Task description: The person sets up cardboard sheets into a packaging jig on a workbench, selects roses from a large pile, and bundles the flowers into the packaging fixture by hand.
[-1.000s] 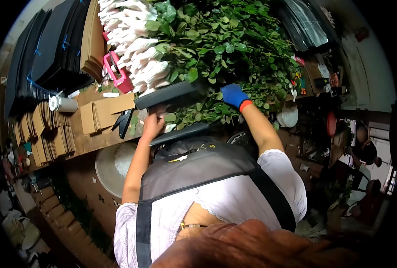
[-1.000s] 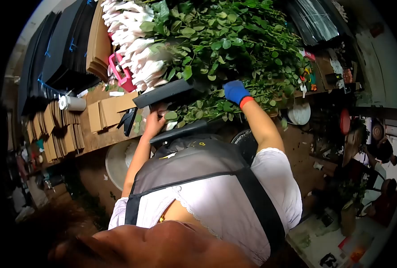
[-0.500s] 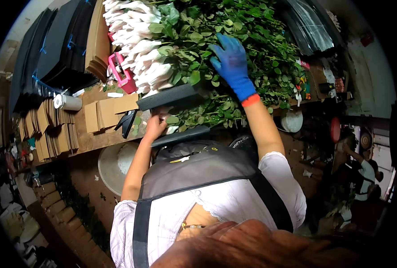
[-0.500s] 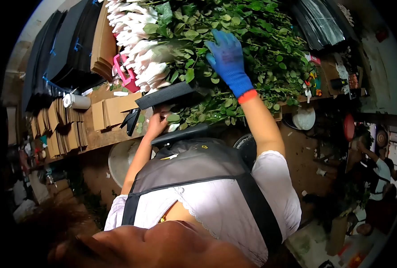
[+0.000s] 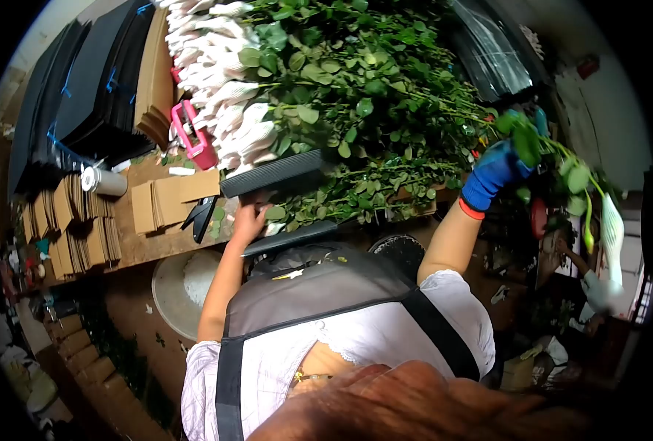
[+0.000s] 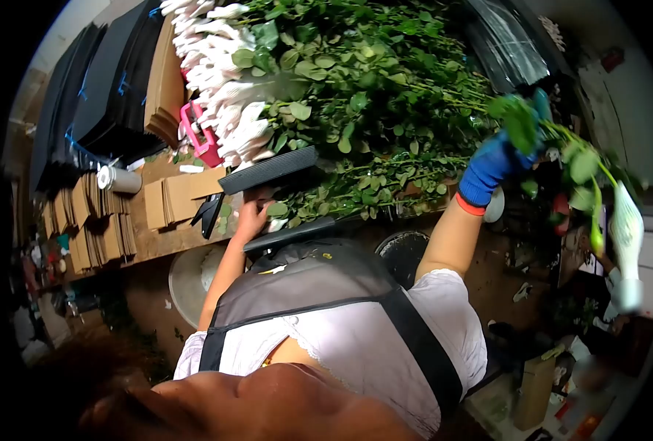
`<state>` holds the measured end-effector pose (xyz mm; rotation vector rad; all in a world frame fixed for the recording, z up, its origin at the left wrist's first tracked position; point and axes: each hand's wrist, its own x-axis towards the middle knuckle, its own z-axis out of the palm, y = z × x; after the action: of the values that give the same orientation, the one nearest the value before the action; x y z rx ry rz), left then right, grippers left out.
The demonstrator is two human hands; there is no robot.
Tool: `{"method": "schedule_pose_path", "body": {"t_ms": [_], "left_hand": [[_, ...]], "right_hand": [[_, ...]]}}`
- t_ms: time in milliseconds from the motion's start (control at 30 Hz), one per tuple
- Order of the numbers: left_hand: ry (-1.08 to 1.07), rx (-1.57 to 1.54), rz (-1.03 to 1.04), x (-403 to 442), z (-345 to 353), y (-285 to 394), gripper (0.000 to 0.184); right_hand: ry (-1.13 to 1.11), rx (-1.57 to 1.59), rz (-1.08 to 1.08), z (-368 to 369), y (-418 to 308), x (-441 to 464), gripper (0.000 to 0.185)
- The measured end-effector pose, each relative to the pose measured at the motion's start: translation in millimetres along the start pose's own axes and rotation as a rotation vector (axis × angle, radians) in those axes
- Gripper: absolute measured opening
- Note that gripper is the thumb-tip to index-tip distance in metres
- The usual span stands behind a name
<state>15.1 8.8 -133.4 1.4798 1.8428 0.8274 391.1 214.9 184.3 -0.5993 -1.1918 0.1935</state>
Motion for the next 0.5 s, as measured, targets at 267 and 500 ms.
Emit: {"method": "schedule_pose_path", "body": {"t_ms": [267, 500], "left_hand": [[-0.123, 0.195, -0.007, -3, 8, -39, 0.023], [-0.128, 0.06, -0.031, -10, -7, -19, 0.033]], "right_hand": [[-1.044, -0.148, -0.385, 90, -48, -118, 0.031], [-1.23, -0.301, -0.37, 101, -82, -168, 0.046]]}}
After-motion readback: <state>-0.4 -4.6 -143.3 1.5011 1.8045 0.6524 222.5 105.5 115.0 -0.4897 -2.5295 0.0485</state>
